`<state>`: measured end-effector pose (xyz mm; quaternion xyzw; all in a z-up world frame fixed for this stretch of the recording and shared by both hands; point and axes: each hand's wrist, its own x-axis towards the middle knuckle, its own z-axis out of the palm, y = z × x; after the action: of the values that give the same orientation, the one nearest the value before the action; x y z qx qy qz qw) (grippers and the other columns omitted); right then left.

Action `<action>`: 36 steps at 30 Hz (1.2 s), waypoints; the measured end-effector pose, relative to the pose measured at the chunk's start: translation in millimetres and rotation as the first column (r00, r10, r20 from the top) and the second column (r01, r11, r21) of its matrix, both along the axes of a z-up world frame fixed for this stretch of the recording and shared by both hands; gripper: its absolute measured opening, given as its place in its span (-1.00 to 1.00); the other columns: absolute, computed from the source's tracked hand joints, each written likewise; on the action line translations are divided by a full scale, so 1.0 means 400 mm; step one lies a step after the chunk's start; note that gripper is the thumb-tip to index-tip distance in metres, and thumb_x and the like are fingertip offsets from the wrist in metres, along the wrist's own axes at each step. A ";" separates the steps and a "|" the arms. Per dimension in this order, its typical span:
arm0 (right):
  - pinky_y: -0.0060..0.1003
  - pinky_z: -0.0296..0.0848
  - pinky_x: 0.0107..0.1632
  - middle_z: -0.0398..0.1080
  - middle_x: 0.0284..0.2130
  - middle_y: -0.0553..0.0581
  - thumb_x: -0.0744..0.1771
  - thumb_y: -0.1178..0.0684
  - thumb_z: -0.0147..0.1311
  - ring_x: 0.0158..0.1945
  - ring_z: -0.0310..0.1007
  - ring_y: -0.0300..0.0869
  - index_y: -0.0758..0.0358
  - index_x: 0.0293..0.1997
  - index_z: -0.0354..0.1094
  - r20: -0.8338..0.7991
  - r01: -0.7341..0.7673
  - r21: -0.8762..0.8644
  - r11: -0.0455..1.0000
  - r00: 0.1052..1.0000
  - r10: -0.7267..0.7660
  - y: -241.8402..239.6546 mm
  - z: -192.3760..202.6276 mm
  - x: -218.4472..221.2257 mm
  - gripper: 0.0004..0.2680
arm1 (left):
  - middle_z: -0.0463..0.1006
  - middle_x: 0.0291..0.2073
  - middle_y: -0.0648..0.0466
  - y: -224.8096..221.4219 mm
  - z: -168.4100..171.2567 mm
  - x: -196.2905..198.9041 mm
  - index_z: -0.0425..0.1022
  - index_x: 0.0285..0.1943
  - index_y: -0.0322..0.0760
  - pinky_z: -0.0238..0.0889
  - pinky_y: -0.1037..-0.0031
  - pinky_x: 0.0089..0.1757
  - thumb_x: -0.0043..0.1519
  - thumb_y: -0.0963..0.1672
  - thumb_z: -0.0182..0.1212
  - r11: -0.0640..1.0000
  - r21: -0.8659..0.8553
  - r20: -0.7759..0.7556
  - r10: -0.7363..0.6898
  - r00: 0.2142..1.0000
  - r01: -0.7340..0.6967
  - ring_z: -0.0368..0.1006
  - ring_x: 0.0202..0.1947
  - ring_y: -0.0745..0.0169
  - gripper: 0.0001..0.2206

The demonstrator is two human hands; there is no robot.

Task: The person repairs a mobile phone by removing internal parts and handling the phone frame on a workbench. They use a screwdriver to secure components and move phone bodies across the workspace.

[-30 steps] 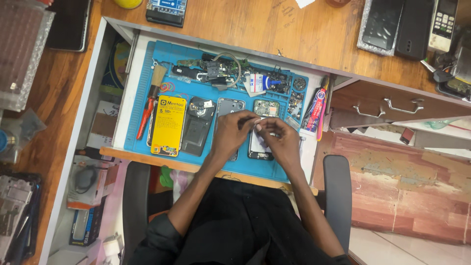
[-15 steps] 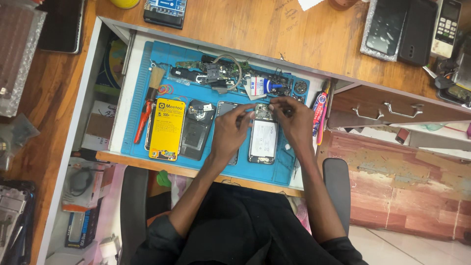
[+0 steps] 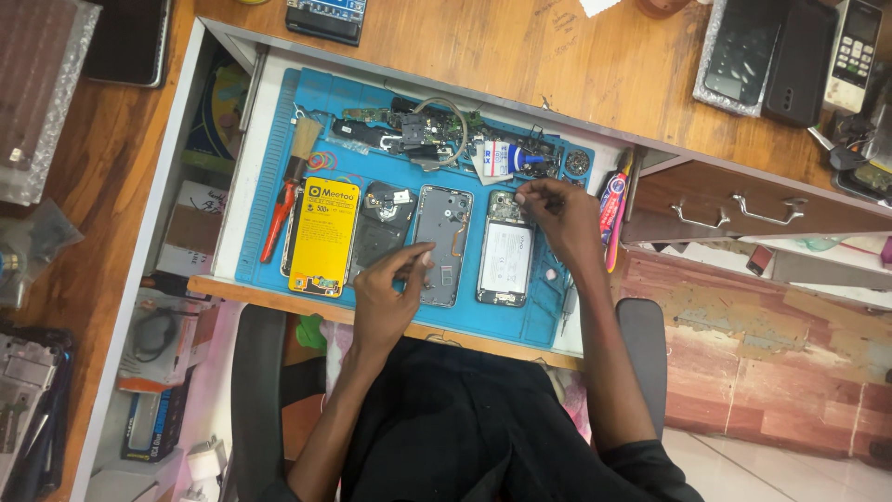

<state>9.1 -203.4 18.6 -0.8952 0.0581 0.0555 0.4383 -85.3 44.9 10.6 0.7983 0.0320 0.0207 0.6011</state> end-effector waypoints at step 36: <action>-0.50 0.38 -0.35 0.54 -0.40 0.01 0.26 0.15 0.36 -0.40 0.38 -0.41 0.20 -0.10 0.61 0.116 0.000 -0.049 0.999 0.993 0.006 0.002 -0.025 -0.009 -0.84 | 0.67 -0.33 -0.03 0.014 -0.020 -0.003 0.63 0.06 -0.31 0.38 0.52 -0.43 0.28 -0.20 0.27 0.999 0.033 0.093 -0.022 0.995 0.019 0.56 -0.46 0.38 -0.80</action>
<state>5.5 -202.6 8.4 -0.9075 0.0322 0.0024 0.4187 -86.5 50.4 2.4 0.8064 -0.0045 0.0522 0.5891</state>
